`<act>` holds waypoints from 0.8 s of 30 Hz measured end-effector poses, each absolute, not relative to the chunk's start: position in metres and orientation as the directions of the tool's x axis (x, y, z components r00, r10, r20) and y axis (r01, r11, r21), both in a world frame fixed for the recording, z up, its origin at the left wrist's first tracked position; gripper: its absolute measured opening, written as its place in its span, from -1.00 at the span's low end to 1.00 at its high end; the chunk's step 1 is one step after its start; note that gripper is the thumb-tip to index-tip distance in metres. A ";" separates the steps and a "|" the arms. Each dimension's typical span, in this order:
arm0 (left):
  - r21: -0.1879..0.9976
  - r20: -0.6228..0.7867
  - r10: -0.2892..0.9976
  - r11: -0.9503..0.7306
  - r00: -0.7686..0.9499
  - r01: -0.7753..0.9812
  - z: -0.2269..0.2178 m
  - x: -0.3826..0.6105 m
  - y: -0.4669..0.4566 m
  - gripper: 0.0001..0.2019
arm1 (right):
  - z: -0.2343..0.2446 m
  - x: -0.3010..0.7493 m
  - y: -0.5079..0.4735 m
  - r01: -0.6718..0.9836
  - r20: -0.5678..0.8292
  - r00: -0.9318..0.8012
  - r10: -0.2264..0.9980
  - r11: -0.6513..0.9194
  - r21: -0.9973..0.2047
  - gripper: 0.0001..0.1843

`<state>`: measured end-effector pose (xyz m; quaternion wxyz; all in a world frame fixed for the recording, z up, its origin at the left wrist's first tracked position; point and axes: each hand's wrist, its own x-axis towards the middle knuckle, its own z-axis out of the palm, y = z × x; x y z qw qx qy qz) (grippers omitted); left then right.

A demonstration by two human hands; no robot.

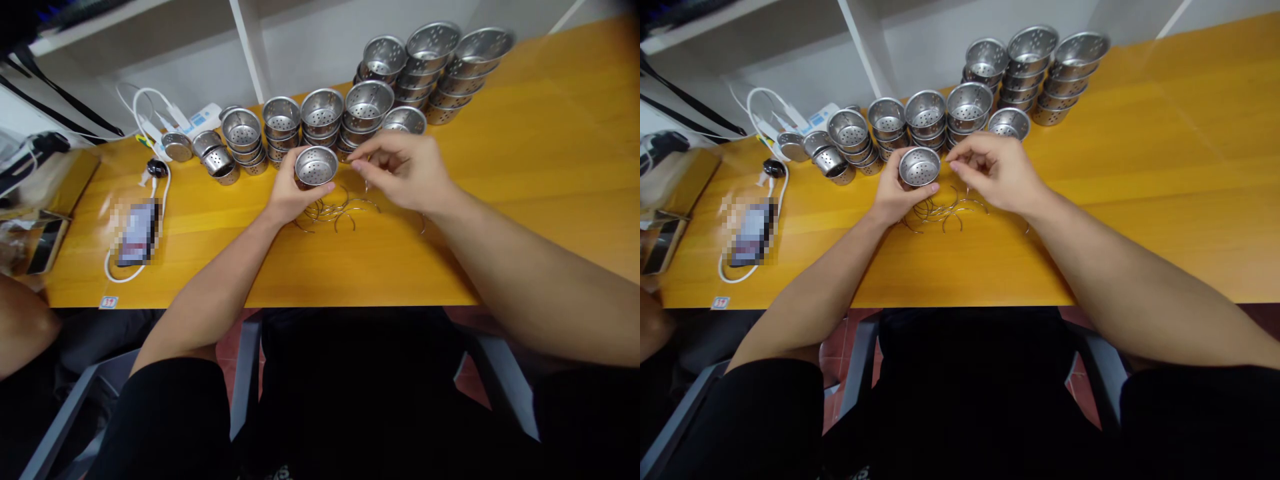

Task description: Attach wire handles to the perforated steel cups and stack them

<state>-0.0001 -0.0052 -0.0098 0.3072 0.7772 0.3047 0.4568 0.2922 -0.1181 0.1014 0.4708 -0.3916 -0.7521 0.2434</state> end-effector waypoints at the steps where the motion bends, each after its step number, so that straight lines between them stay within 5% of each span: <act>1: 0.747 0.528 0.751 -0.633 0.397 0.203 -0.009 0.000 -0.006 0.00 | 0.102 0.292 -0.118 0.359 0.504 -0.223 0.834 0.551 -0.753 -0.48; 15: 0.741 0.520 0.739 -0.639 0.428 0.204 0.001 0.002 -0.016 0.05 | 0.096 0.294 -0.106 0.361 0.443 -0.145 0.885 0.464 -0.809 -0.23; 24: 0.741 0.528 0.738 -0.642 0.419 0.198 0.018 0.004 -0.027 0.14 | 0.084 0.299 -0.103 0.442 0.394 -0.251 0.884 0.467 -0.766 -0.51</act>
